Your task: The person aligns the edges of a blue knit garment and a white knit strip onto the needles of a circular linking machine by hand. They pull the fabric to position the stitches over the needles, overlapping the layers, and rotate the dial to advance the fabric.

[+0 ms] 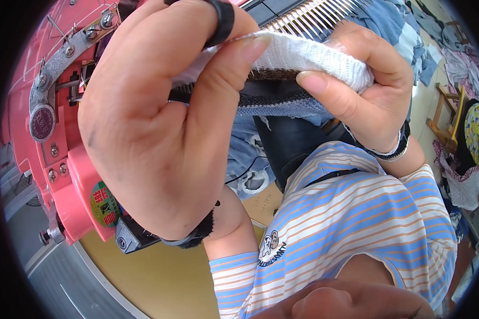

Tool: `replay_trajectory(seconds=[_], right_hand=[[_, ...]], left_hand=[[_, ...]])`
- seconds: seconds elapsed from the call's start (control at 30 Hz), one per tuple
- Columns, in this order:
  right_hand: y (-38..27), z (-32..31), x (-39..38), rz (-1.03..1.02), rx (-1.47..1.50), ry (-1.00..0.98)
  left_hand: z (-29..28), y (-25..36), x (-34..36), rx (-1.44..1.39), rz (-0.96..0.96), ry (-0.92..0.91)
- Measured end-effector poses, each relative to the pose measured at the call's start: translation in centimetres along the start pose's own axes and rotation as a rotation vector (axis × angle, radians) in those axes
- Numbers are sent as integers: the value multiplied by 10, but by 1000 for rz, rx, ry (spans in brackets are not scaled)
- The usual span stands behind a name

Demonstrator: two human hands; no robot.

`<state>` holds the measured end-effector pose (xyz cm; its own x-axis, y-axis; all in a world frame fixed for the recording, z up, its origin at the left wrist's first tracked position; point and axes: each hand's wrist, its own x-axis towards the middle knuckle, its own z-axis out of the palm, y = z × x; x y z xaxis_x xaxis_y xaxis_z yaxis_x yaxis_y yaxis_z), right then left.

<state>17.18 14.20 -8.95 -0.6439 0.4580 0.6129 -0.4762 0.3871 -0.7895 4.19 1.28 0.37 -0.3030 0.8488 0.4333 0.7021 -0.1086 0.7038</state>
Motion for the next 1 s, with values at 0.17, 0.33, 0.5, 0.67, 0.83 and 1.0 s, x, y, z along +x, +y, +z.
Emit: replay_trajectory(seconds=[0.17, 0.33, 0.5, 0.67, 0.83, 1.0], right_hand=[[4, -6, -1, -8, -28, 85], [4, -7, -1, -26, 0, 158], [5, -11, -5, -16, -52, 189], [-14, 2, 6, 340, 150, -39], [-15, -6, 10, 408, 292, -3], [-7, -14, 11, 58, -68, -64]], left_hand=[[9, 13, -3, 129, -99, 162], [7, 5, 3, 36, -51, 66], [16, 7, 17, 196, -12, -51], [15, 8, 17, 128, -95, -33], [12, 1, 14, 60, 60, -69], [22, 33, 18, 248, -188, -23]])
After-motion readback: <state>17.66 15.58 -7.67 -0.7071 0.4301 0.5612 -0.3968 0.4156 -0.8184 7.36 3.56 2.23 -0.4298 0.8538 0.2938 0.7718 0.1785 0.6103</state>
